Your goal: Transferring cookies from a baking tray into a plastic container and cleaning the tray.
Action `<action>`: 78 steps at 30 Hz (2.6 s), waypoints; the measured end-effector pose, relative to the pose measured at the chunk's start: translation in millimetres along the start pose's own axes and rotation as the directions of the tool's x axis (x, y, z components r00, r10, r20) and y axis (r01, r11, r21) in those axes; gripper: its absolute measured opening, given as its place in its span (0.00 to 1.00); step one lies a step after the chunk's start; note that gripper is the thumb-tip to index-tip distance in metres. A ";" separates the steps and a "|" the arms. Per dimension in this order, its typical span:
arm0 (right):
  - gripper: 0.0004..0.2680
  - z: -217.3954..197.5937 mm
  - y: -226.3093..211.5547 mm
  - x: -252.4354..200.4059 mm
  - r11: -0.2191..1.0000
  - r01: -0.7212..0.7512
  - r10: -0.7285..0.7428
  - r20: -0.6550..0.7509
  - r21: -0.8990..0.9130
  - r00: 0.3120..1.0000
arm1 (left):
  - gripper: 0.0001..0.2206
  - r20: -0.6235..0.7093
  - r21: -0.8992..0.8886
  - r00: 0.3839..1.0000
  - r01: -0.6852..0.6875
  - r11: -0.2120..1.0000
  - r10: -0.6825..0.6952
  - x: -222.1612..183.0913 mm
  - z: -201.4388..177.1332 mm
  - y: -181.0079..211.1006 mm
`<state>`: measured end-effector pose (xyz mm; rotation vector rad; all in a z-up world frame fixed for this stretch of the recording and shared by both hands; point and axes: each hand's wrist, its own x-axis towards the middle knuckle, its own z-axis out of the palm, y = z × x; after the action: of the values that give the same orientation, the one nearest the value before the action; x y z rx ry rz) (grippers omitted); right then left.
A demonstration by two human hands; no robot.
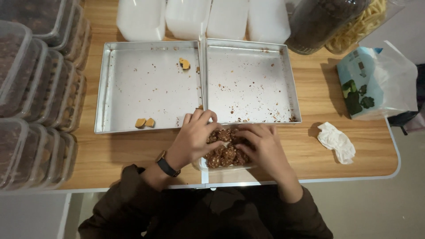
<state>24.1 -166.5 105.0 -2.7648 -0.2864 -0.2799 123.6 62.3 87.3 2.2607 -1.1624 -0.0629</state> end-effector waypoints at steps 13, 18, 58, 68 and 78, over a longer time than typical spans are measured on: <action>0.13 -11.6 0.6 -35.7 0.989 -0.132 0.115 0.213 0.068 0.970 | 0.11 0.172 -0.028 0.981 -0.089 0.996 0.092 -6.4 -4.6 30.3; 0.13 -17.5 -6.3 -21.6 0.996 -0.093 0.087 0.256 0.013 0.963 | 0.11 0.173 -0.027 0.982 -0.077 0.997 0.080 -7.0 -2.1 28.1; 0.04 20.2 196.4 -159.5 0.736 -0.665 0.541 -0.483 -0.125 0.689 | 0.27 0.077 0.066 0.963 -0.264 0.962 0.259 -9.1 6.7 42.1; 0.06 -3.5 41.5 -180.4 0.947 0.113 -0.045 -0.221 0.301 0.974 | 0.12 -0.450 -0.385 0.737 -0.669 0.636 0.504 -54.6 69.6 122.3; 0.10 4.6 46.2 -202.9 0.930 0.190 -0.067 -0.365 0.314 0.929 | 0.06 -0.424 -0.780 0.894 -0.442 0.444 0.145 -58.2 64.5 143.4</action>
<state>-159.3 -240.3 40.0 -2.3004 -0.3860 -0.6784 -35.9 11.6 96.2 1.0774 -1.0067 -0.1291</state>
